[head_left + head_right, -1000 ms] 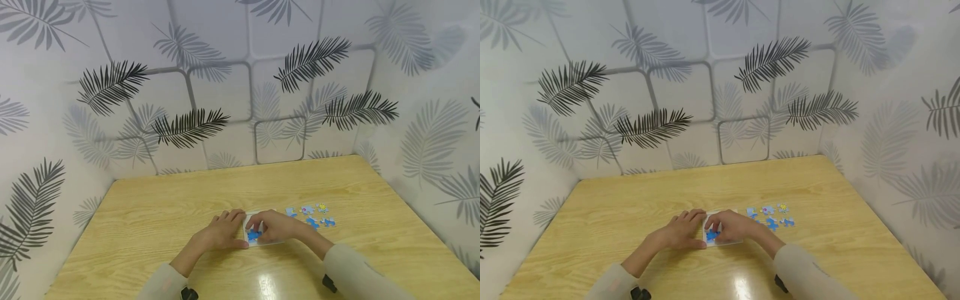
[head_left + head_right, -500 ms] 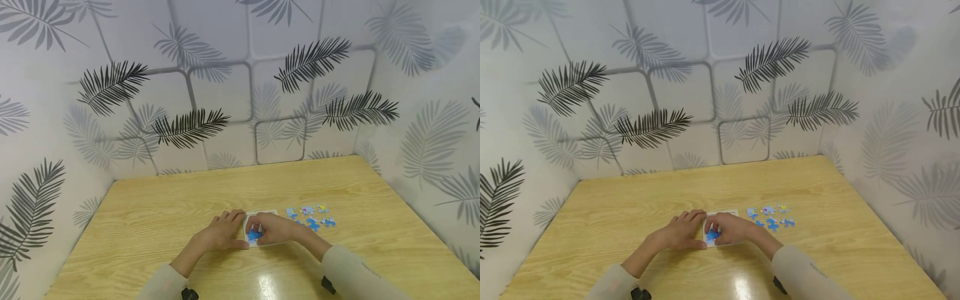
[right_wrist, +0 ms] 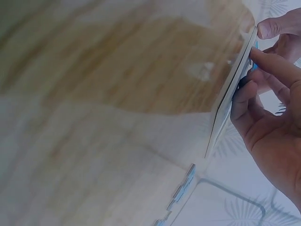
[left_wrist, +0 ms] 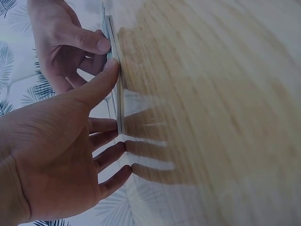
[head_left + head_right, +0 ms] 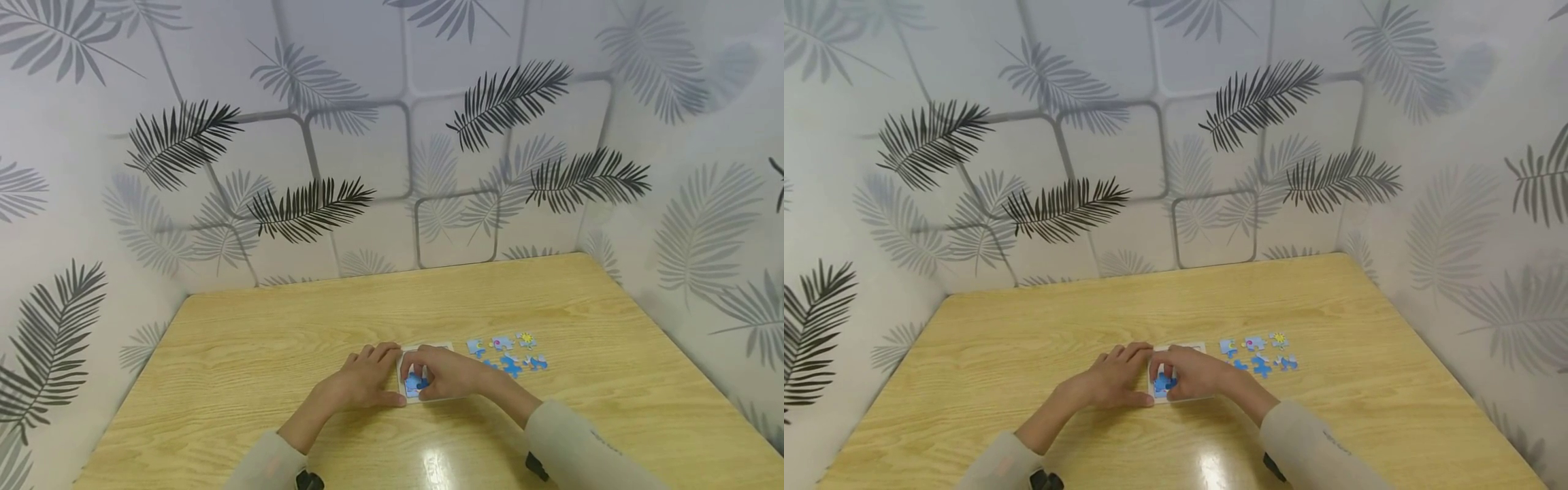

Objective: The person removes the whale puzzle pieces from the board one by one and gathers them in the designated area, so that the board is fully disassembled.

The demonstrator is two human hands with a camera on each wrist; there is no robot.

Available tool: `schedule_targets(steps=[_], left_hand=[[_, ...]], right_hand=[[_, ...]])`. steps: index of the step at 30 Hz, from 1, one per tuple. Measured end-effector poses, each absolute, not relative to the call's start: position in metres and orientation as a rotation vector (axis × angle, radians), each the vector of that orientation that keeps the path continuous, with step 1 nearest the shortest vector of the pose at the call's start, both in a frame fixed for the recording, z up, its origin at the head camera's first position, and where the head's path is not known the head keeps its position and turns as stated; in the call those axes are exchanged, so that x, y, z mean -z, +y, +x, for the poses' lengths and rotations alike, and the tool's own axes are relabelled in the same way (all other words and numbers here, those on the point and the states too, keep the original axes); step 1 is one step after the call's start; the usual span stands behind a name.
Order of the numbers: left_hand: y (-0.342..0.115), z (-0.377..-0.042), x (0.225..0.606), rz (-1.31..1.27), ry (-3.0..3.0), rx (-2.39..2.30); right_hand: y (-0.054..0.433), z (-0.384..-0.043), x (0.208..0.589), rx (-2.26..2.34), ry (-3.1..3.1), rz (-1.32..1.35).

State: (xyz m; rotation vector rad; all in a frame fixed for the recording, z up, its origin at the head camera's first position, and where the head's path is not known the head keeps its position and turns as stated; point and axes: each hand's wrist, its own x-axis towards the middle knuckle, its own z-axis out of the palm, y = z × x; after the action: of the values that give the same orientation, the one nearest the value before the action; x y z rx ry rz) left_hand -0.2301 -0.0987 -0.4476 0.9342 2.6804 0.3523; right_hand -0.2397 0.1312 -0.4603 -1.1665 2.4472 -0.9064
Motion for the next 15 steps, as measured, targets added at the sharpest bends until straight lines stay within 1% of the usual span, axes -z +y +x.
schedule_targets(steps=[7,15], left_hand=[[-0.100,-0.230,0.447,0.942,2.682,-0.361],[-0.101,-0.236,0.458,0.977,2.697,-0.356]], right_hand=[[0.130,-0.239,0.459,0.867,2.489,-1.146],[0.134,-0.240,0.459,0.880,2.532,-1.144]])
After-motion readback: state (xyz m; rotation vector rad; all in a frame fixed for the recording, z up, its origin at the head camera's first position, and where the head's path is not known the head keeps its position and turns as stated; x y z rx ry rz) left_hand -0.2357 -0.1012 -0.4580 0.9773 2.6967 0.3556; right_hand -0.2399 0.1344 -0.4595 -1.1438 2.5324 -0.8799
